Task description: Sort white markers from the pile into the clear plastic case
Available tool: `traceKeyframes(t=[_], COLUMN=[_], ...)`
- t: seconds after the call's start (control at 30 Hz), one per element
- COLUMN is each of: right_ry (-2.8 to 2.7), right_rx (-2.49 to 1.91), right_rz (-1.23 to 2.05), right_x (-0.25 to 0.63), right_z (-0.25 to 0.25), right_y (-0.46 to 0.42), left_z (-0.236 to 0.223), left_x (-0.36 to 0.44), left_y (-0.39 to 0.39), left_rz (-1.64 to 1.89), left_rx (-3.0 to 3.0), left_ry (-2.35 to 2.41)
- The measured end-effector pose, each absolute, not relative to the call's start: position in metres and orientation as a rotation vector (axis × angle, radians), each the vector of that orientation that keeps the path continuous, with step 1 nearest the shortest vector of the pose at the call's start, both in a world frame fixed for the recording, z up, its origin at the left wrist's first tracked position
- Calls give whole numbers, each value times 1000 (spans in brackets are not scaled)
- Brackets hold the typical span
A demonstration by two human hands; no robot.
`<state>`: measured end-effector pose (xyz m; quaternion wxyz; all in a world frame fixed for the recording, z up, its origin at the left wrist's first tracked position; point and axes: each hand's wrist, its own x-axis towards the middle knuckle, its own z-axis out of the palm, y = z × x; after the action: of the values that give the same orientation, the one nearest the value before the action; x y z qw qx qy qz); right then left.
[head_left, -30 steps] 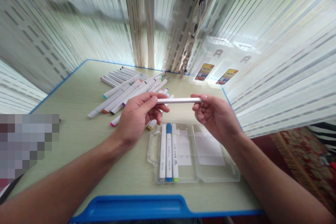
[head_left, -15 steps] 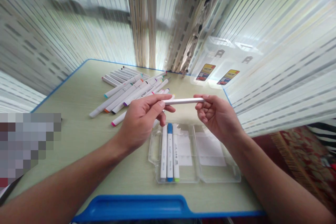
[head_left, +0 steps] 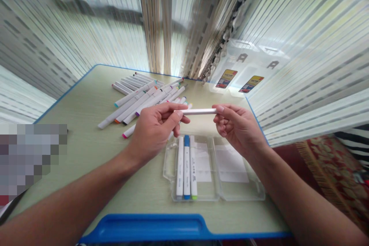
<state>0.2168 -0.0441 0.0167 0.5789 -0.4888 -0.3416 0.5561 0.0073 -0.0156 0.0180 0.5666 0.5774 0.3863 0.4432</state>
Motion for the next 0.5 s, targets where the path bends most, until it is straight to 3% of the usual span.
traceKeyframes(t=[0.5], right_ry=[-1118], right_rx=[-1157], right_rz=[1136], right_x=[214], right_z=[11], right_y=[-49], left_z=[19], left_x=[7], left_y=[-15], left_rz=[975], left_rx=[1393], left_ry=[914])
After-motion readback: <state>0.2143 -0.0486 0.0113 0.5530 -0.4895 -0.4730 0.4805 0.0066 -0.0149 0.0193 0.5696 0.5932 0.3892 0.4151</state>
